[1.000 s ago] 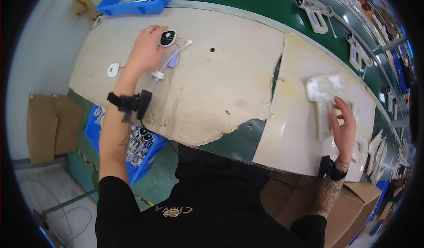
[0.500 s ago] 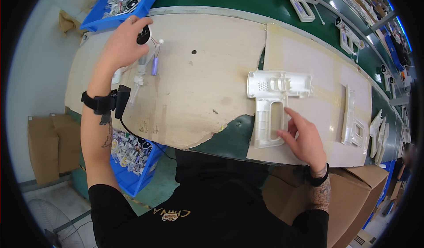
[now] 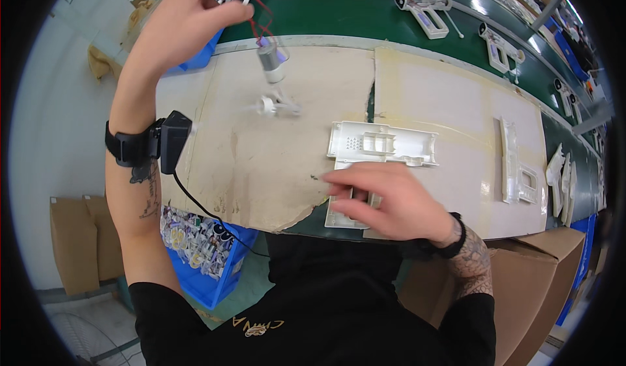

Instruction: Assembling internal components, wiring, and battery into a plastic hand-held device casing at a factory workstation.

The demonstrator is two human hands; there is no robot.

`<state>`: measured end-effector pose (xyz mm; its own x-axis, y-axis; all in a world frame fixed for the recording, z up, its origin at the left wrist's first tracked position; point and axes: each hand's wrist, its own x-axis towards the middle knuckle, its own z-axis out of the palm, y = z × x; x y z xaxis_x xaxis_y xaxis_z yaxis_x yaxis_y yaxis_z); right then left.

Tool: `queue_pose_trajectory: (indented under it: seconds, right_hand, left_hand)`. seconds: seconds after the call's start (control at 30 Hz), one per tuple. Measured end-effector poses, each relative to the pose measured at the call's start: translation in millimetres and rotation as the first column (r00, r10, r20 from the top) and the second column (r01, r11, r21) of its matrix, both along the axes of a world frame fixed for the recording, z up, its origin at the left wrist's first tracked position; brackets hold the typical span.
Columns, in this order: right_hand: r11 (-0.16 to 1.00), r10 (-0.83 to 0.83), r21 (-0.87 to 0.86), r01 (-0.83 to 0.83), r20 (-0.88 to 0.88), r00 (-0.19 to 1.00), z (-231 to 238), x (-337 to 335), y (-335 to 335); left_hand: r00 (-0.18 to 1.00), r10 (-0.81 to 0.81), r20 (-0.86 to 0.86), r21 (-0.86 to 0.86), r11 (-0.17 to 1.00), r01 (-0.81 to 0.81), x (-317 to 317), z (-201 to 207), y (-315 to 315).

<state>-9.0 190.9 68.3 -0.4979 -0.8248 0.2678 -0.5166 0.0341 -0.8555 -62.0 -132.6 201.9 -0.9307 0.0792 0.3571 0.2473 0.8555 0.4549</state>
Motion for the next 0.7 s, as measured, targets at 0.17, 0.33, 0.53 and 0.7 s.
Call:
queue_pose_trajectory:
  seconds: [0.17,0.33,0.53,0.7]
  right_hand:
    - [0.989,0.095,-0.121,-0.088,0.053,0.994,-12.9,10.2,-69.5]
    - [0.930,-0.117,-0.191,0.312,0.652,0.749,-24.9,-39.7,-105.1]
    - [0.603,0.127,-0.514,0.610,0.817,0.563,-9.2,-99.5,-79.5]
    - [0.425,0.446,-0.776,0.465,0.627,0.639,9.5,-142.1,-24.5]
  left_hand:
    - [0.951,0.163,0.261,0.104,0.975,-0.195,-33.6,24.9,38.3]
    - [0.900,0.073,0.430,0.163,0.974,-0.157,-53.1,30.0,105.9]
    - [0.872,-0.256,0.418,0.666,0.739,-0.102,-43.9,24.9,92.6]
    - [0.865,-0.361,0.348,0.852,0.506,-0.132,-30.4,19.0,121.4]
